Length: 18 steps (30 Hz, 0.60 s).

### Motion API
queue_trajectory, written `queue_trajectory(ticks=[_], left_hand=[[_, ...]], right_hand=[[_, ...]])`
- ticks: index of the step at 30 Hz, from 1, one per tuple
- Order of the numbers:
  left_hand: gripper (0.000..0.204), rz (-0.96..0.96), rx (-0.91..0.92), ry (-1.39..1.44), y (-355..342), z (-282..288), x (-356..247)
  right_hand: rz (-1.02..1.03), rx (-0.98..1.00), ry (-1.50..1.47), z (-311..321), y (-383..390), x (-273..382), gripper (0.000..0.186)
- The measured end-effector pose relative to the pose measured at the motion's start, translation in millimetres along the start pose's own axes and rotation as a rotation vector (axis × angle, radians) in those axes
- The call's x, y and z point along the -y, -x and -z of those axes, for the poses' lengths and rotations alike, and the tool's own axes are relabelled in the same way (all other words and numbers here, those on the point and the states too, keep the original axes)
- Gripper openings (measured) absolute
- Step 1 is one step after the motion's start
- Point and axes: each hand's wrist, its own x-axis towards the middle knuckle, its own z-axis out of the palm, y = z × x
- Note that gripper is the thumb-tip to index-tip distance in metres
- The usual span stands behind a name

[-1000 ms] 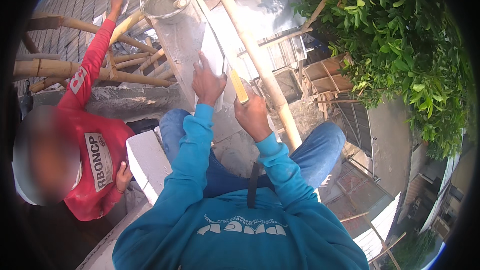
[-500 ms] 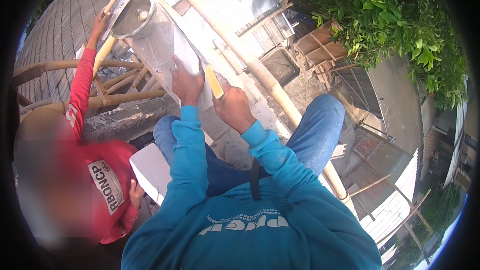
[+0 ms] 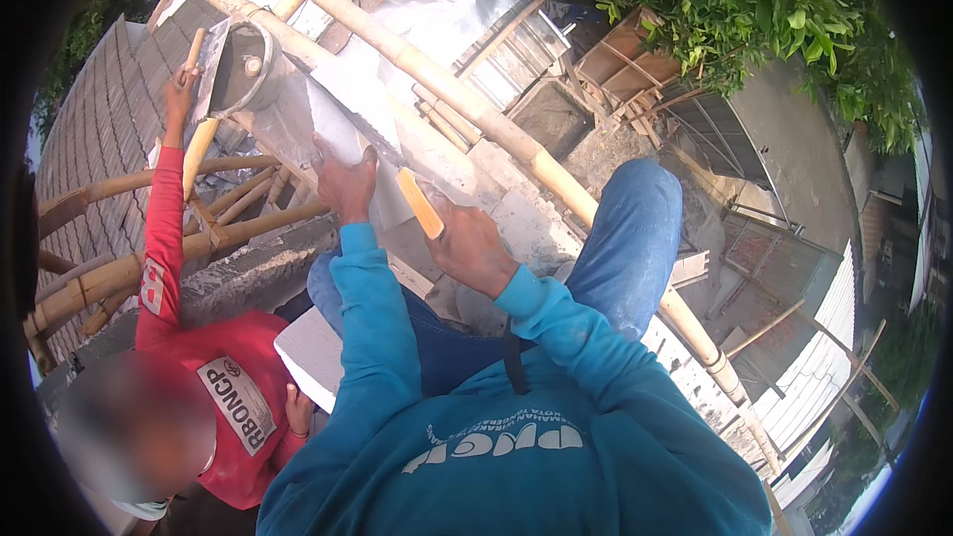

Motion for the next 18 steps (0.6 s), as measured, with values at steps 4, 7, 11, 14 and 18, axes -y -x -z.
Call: queue_trajectory(ticks=[4,7,11,14,18], left_hand=[[0.107,-0.018,-0.052,-0.024,-3.7,-8.2,9.1],[0.108,-0.028,0.06,0.023,-2.5,-8.5,11.1],[0.108,-0.017,0.014,0.036,-5.7,-4.0,5.6],[0.107,-0.002,0.001,0.047,-7.7,-1.7,6.2],[0.106,-0.007,-0.005,0.013,-5.3,-6.9,11.4]], right_hand=[[0.029,-0.022,0.004,35.7,58.6,10.9,0.054],[-0.128,0.054,-0.024,5.3,-10.6,-4.3,0.048],[-0.056,0.005,0.136,-28.7,-60.5,-9.2,0.038],[-0.164,0.053,0.009,-1.5,1.7,6.8,0.045],[0.055,-0.093,0.025,18.3,37.2,7.7,0.054]])
